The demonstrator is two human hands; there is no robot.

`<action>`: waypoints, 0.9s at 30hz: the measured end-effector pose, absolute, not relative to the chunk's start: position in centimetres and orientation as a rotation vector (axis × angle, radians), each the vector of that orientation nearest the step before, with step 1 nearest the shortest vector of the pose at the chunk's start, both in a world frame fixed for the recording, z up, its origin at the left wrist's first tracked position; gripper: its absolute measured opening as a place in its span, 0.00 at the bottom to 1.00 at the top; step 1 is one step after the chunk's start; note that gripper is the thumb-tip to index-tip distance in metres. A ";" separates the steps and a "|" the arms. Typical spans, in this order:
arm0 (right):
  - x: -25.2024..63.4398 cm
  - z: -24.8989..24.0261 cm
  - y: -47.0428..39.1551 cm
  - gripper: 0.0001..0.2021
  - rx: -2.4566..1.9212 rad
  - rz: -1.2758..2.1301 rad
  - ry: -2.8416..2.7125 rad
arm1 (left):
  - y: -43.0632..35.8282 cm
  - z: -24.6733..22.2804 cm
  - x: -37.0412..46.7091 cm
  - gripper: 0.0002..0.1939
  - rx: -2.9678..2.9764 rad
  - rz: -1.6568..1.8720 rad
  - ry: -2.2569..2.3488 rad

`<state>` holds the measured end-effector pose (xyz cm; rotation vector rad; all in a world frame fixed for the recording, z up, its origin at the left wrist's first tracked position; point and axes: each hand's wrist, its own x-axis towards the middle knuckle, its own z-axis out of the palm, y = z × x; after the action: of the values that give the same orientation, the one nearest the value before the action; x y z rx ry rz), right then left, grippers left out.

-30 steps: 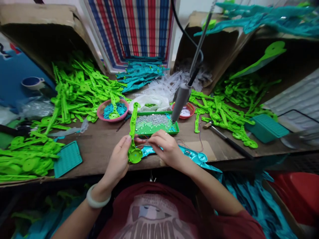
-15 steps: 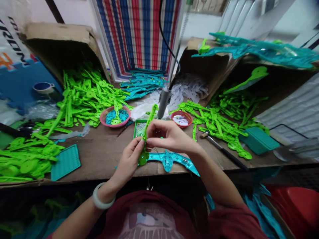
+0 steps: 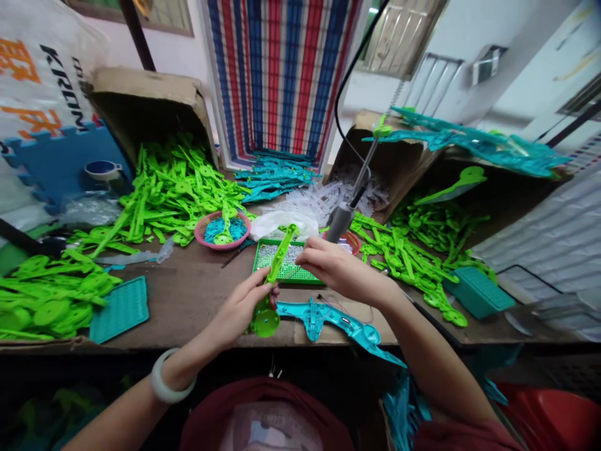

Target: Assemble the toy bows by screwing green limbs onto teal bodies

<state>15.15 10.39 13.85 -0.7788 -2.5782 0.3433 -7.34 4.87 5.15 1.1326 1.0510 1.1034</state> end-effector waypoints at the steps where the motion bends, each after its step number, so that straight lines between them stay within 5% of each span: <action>1: 15.4 13.9 10.2 0.08 -0.768 0.317 -2.623 | 4.9 5.1 -7.6 0.27 1.134 1.094 1.065; 12: 13.6 11.9 9.0 0.10 -0.821 0.608 -2.358 | 4.4 5.4 -6.2 0.20 1.446 0.947 1.089; 22: 12.9 8.3 8.2 0.09 -1.020 0.296 -2.160 | 4.1 4.2 -4.4 0.22 1.359 0.998 1.081; 27: 12.1 6.6 7.0 0.08 -1.084 0.408 -1.905 | 4.5 3.8 -3.8 0.14 1.379 1.071 1.052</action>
<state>12.05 7.01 6.62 -1.0837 -1.9051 0.4080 -3.81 4.54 3.84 1.3790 1.0519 1.0710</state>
